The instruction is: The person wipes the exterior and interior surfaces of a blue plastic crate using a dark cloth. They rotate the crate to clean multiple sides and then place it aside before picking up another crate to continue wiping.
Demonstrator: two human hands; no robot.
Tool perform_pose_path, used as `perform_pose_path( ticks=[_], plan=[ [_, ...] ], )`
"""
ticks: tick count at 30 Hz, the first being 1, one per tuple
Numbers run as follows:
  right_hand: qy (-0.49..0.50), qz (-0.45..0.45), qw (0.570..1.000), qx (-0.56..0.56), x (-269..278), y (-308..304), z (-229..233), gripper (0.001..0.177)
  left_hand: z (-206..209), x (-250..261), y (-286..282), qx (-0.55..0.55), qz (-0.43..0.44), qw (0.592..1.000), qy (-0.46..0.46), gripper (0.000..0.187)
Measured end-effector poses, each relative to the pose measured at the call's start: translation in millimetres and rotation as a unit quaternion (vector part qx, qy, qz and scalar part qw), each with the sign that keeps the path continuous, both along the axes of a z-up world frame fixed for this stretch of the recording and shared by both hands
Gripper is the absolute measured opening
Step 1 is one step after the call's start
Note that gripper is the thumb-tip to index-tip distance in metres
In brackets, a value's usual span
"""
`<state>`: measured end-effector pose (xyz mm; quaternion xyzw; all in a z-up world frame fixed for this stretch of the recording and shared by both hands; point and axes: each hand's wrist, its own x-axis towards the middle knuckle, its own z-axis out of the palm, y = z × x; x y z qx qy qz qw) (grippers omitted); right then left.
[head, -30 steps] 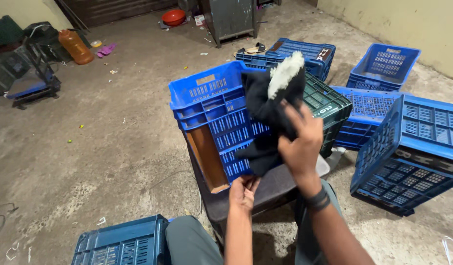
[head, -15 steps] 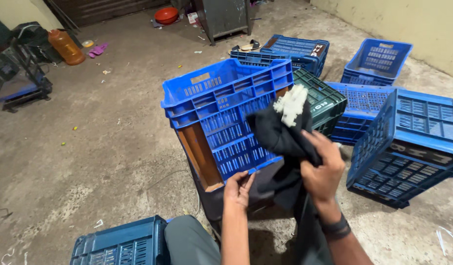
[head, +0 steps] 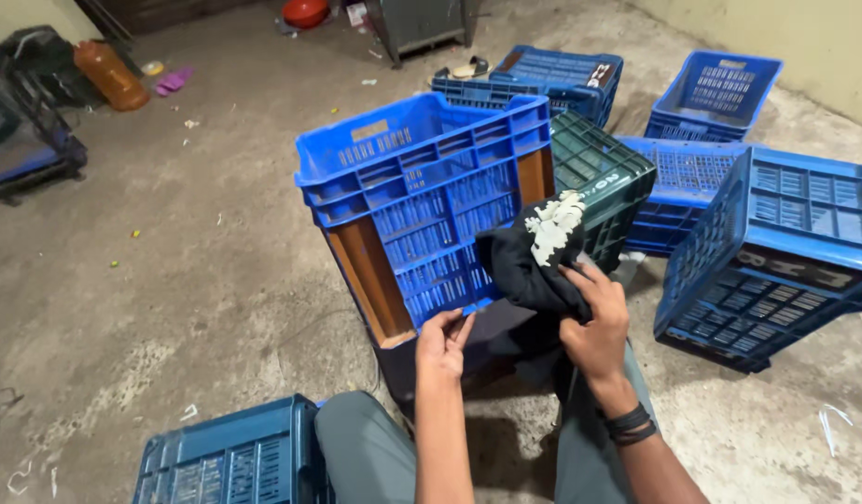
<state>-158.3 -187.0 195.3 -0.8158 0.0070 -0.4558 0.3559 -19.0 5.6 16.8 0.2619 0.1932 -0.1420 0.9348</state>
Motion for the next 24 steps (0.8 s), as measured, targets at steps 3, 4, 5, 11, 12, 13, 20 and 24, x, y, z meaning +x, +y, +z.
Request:
perform_pose_path(
  ticks=[3, 4, 5, 11, 12, 13, 20, 24],
  plan=[
    [-0.008, -0.012, 1.000, 0.000, 6.4, -11.1, 1.4, 0.060, 2.6, 2.1, -10.9, 0.012, -0.015, 1.000, 0.009, 0.010],
    [-0.013, -0.019, 1.000, -0.002, 10.1, -12.2, 5.7, 0.060, 3.9, 0.4, -13.7, 0.008, -0.010, 1.000, 0.011, 0.010],
    [-0.039, -0.031, 0.999, -0.009, 16.2, -13.0, 12.7, 0.060, 5.6, -1.0, -16.2, 0.005, -0.006, 1.000, 0.012, 0.010],
    [-0.133, -0.089, 0.986, 0.040, 80.8, 7.0, 86.9, 0.061, 19.0, -3.5, -25.5, 0.004, -0.025, 1.000, 0.017, 0.017],
    [-0.138, -0.087, 0.985, 0.047, 85.8, 17.9, 97.4, 0.064, 18.4, -5.2, -25.6, 0.002, -0.009, 1.000, 0.011, 0.018],
    [-0.134, -0.091, 0.986, 0.031, 85.7, 33.1, 104.2, 0.062, 17.7, -5.6, -26.0, 0.002, -0.001, 1.000, 0.005, 0.018],
    [-0.089, 0.120, 0.982, -0.115, 38.1, 148.0, 95.5, 0.058, 13.2, -12.8, -29.0, -0.027, -0.010, 0.999, -0.021, 0.014],
    [-0.064, 0.203, 0.968, -0.134, 32.8, 161.2, 102.1, 0.058, 20.7, -4.0, -17.5, -0.047, 0.004, 0.997, -0.060, 0.013]
  ],
)
